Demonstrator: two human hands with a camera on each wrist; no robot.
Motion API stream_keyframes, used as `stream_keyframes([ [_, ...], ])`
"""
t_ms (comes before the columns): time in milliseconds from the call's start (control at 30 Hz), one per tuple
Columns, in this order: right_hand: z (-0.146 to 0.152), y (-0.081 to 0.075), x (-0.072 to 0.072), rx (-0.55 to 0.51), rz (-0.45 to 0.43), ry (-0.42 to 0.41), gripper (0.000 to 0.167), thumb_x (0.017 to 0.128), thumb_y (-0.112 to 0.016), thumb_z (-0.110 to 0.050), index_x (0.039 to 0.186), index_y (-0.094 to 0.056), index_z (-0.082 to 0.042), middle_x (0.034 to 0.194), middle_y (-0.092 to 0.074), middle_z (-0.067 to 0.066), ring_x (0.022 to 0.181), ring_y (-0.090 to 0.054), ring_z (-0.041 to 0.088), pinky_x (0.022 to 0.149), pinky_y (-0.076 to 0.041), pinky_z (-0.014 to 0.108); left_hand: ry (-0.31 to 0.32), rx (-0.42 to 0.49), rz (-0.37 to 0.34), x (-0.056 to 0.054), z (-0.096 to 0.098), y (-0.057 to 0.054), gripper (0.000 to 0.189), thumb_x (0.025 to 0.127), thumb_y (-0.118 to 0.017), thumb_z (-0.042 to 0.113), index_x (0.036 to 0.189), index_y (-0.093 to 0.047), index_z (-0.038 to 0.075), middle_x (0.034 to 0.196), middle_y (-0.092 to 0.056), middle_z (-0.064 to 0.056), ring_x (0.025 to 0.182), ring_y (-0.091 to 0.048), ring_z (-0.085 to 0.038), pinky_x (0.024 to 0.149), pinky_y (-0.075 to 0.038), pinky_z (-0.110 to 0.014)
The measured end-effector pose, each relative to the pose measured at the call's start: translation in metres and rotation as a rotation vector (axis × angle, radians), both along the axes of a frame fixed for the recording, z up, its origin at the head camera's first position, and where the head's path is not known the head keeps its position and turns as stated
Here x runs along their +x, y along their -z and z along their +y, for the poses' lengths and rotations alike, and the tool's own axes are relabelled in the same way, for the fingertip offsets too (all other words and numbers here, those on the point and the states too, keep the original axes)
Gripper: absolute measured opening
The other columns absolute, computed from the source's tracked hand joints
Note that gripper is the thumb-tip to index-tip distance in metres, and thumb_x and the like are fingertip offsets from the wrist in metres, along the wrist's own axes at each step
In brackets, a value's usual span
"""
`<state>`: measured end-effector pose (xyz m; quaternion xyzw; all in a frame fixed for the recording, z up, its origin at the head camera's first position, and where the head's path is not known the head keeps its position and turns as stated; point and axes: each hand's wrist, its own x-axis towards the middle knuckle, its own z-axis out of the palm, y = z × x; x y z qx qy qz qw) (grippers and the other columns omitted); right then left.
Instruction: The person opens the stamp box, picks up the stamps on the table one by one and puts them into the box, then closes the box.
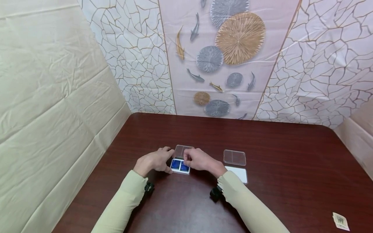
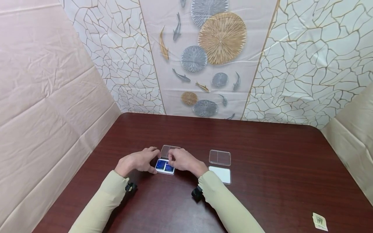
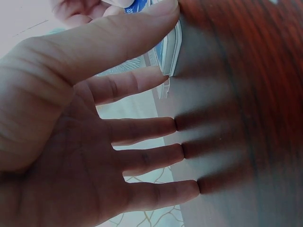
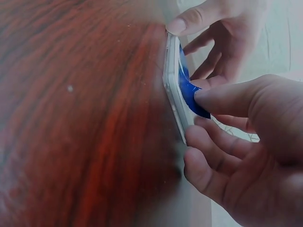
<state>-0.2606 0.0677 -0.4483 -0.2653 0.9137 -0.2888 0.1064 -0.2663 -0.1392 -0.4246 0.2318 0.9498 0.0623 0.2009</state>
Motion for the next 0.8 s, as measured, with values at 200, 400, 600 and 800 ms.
stream_keyframes([
  [200, -0.0021, 0.0032, -0.0001, 0.02, 0.025, 0.008, 0.019, 0.09, -0.069, -0.015, 0.077, -0.056, -0.018, 0.07, -0.056, -0.006, 0.065, -0.052, 0.01, 0.064, -0.044, 0.026, 0.003, 0.001, 0.003, -0.0006, 0.0, 0.0006, 0.055, 0.079, -0.082, 0.037, 0.122, -0.053, 0.02, 0.14, -0.045, -0.009, 0.12, -0.047, -0.025, 0.099, -0.044, -0.044],
  [400, -0.0043, 0.0024, 0.0004, 0.037, 0.038, 0.014, 0.019, 0.089, -0.07, -0.015, 0.076, -0.056, -0.018, 0.072, -0.056, -0.005, 0.067, -0.052, 0.011, 0.066, -0.044, 0.028, 0.009, -0.002, 0.013, -0.0007, -0.0002, 0.0015, 0.055, 0.078, -0.082, 0.037, 0.121, -0.053, 0.019, 0.141, -0.046, -0.009, 0.121, -0.047, -0.026, 0.1, -0.044, -0.044],
  [600, -0.0048, 0.0031, 0.0003, 0.051, 0.037, 0.026, 0.019, 0.089, -0.07, -0.016, 0.077, -0.056, -0.018, 0.074, -0.056, -0.003, 0.067, -0.052, 0.012, 0.065, -0.044, 0.028, 0.004, -0.003, 0.006, -0.0006, -0.0003, 0.0013, 0.055, 0.079, -0.082, 0.037, 0.123, -0.053, 0.019, 0.143, -0.044, -0.01, 0.124, -0.046, -0.026, 0.101, -0.044, -0.044],
  [800, -0.0051, 0.0026, 0.0009, 0.042, 0.034, 0.038, 0.019, 0.089, -0.07, -0.014, 0.076, -0.056, -0.017, 0.072, -0.056, -0.004, 0.066, -0.052, 0.012, 0.063, -0.043, 0.027, 0.002, 0.005, -0.003, -0.0005, -0.0006, 0.0011, 0.055, 0.079, -0.081, 0.036, 0.123, -0.053, 0.019, 0.145, -0.043, -0.011, 0.125, -0.045, -0.027, 0.101, -0.044, -0.045],
])
